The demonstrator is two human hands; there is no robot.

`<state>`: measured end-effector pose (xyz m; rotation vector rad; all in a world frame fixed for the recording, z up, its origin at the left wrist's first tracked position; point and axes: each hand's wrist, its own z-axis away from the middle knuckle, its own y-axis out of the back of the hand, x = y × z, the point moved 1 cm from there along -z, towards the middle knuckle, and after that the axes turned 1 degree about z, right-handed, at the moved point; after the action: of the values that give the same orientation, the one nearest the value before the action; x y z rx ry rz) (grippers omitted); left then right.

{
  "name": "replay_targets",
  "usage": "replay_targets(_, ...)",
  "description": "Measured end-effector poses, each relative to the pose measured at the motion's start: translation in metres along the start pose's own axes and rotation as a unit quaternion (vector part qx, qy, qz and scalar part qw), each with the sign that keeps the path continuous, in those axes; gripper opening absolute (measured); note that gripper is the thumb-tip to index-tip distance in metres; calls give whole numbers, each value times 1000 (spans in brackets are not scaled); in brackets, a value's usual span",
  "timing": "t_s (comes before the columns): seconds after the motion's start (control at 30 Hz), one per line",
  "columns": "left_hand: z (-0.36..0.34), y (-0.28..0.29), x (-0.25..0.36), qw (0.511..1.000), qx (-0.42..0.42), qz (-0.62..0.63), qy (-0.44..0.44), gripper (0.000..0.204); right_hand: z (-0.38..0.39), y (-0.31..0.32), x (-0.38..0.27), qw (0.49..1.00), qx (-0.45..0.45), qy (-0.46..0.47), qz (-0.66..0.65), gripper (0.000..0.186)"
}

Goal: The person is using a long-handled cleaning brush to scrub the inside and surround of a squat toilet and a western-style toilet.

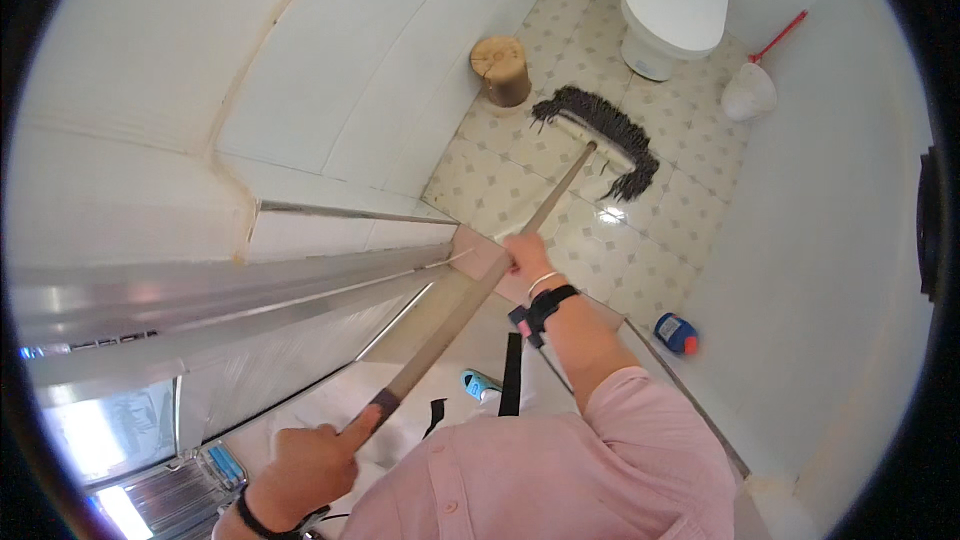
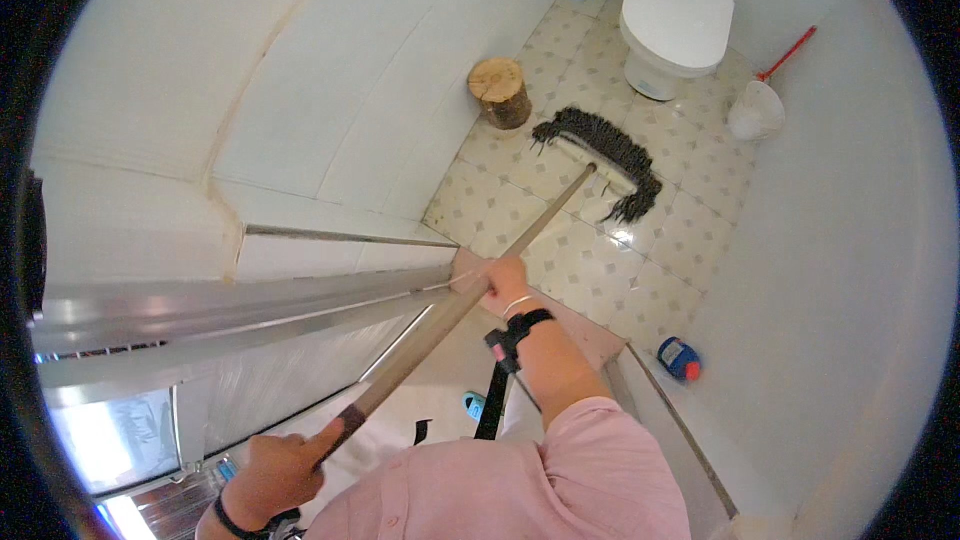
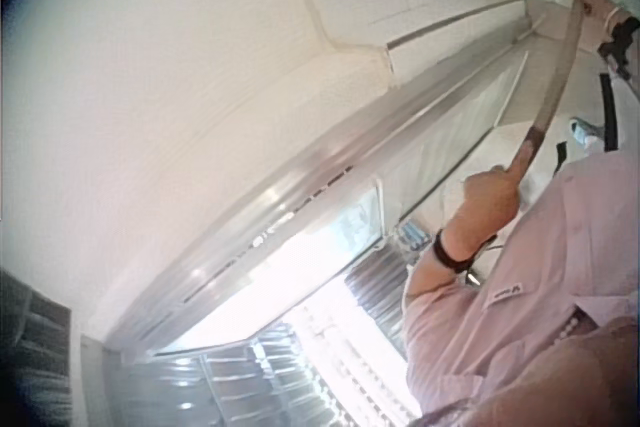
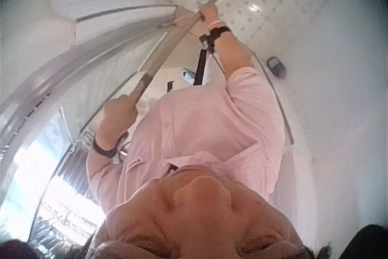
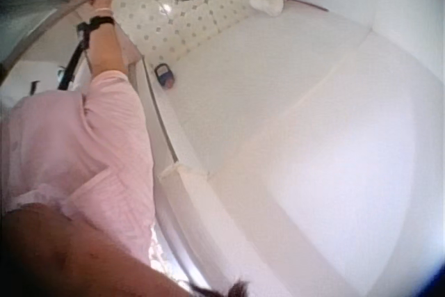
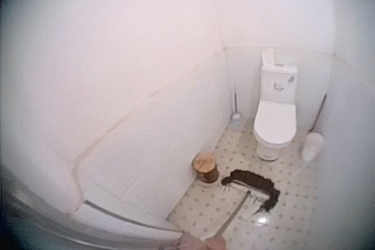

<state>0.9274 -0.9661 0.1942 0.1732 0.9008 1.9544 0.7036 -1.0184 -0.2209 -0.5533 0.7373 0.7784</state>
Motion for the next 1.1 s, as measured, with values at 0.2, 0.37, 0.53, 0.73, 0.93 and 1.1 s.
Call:
replay_targets(0.2, -97, 25, 38, 998, -25, 19, -48, 68, -87, 85, -44, 995, 95, -11, -35, 22)
replay_targets(0.37, -131, 23, 43, 993, 62, 35, -93, 69, -112, 105, -67, 991, 123, -43, -28, 22)
replay_targets(0.53, -107, 14, 31, 998, 22, 27, -52, 66, -101, 67, -59, 991, 131, -25, 2, 23)
replay_targets(0.73, -45, -50, -15, 997, -64, 50, 3, 61, -52, -18, -3, 995, 80, -29, 47, 23)
replay_targets(0.93, 50, -138, -71, 997, -44, 62, 19, 64, 32, -119, 49, 989, 12, -5, 147, 20)
replay_targets(1.1, 140, -209, -94, 985, 67, 153, 45, 58, 88, -189, 124, 992, -35, 62, 108, 22)
